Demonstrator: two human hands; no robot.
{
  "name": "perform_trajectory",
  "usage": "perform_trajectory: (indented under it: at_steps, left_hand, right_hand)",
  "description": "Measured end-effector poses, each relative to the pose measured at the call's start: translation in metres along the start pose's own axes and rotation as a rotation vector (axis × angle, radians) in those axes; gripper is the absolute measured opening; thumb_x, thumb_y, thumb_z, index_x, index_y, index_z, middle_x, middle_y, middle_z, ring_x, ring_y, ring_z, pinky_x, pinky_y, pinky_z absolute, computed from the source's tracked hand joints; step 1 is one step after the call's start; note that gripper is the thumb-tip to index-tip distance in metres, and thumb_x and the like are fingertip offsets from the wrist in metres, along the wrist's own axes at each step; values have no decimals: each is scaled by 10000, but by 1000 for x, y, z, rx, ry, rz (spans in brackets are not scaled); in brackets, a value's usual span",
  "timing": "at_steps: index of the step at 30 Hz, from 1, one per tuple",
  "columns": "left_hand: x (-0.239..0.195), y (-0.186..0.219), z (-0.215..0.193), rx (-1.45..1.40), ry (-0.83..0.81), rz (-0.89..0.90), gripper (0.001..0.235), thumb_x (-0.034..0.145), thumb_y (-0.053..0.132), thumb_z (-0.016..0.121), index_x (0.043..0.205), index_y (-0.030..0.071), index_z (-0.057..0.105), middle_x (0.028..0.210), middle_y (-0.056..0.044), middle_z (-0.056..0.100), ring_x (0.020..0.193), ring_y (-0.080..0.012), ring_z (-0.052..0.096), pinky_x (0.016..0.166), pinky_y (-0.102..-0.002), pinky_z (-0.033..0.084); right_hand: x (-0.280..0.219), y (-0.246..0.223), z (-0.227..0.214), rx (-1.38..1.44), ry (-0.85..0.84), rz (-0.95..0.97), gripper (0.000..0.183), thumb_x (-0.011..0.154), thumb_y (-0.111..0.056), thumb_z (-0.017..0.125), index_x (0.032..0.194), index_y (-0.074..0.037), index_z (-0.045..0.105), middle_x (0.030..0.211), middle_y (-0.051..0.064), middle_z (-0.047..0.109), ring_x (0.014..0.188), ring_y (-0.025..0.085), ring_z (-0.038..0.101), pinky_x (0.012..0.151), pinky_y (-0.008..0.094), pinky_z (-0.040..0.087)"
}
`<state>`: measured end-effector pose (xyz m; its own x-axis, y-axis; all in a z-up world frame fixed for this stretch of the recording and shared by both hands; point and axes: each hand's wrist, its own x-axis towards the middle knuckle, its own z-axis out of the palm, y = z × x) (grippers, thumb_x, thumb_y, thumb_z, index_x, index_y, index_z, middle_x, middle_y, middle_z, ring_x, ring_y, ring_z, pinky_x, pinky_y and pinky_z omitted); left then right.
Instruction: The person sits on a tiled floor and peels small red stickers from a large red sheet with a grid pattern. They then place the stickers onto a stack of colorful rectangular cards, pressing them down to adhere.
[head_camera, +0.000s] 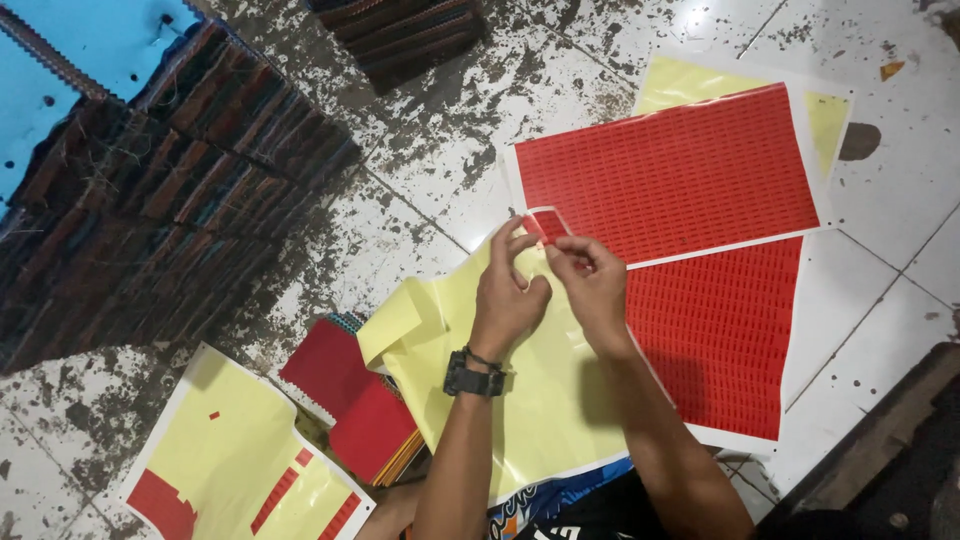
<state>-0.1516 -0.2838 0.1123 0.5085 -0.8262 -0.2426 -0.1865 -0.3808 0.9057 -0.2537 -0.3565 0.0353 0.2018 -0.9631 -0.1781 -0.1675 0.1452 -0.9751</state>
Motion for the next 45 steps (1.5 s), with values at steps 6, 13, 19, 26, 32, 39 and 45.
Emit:
perform_trajectory:
  at_steps: [6, 13, 19, 26, 32, 39, 45]
  left_hand:
    - [14, -21, 24, -545, 240, -123, 687, 797, 93, 768, 1435, 118, 515, 988, -82, 729, 694, -47, 616, 595, -190, 579]
    - [8, -35, 32, -441, 360, -136, 716, 795, 66, 778, 1454, 148, 508, 956, -90, 755, 661, -60, 623, 581, -202, 558]
    - [-3, -44, 32, -91, 274, 48, 964, 734, 59, 756, 1571, 125, 283, 1355, -160, 507, 894, -205, 587, 853, -341, 565]
    - [16, -24, 17, 301, 143, 553, 846, 819, 103, 709, 1564, 213, 325, 1566, -105, 379, 1357, -275, 493, 1130, -510, 312]
    - [20, -18, 5, 239, -35, 423, 901, 775, 48, 659, 1577, 224, 289, 1607, -144, 303, 1359, -327, 513, 1105, -597, 299]
    - [27, -30, 13, -423, 132, 210, 921, 747, 107, 688, 1573, 76, 283, 1516, -278, 364, 1147, -391, 619, 1008, -541, 499]
    - [27, -29, 20, -403, 388, 131, 801, 820, 10, 692, 1535, 101, 344, 1388, -211, 518, 1007, -232, 656, 932, -395, 591]
  right_hand:
    - [-2, -6, -9, 77, -211, 34, 393, 722, -23, 693, 1102, -67, 784, 1010, 48, 631, 929, 116, 568, 853, 278, 520]
    - [16, -7, -8, -365, -104, -6, 367, 861, -307, 760, 1164, -102, 779, 983, 141, 718, 920, 305, 715, 780, 389, 555]
    - [14, -1, -2, -547, -112, -187, 287, 830, -248, 821, 1036, -48, 814, 832, 147, 718, 800, 345, 718, 712, 409, 574]
    - [5, -6, 4, -590, 23, -278, 181, 784, -189, 833, 957, -139, 830, 776, 93, 747, 748, 300, 734, 621, 397, 594]
    - [6, 7, 9, -518, 83, -355, 114, 790, -188, 854, 901, -198, 826, 749, 29, 739, 709, 223, 731, 612, 337, 589]
    - [4, -4, -1, 235, -140, 84, 304, 789, 18, 679, 1076, -31, 764, 965, 51, 619, 924, 92, 623, 760, 259, 578]
    - [14, 0, -3, -61, -123, 66, 447, 813, -66, 660, 1256, -34, 707, 1042, 144, 715, 922, 177, 673, 814, 335, 552]
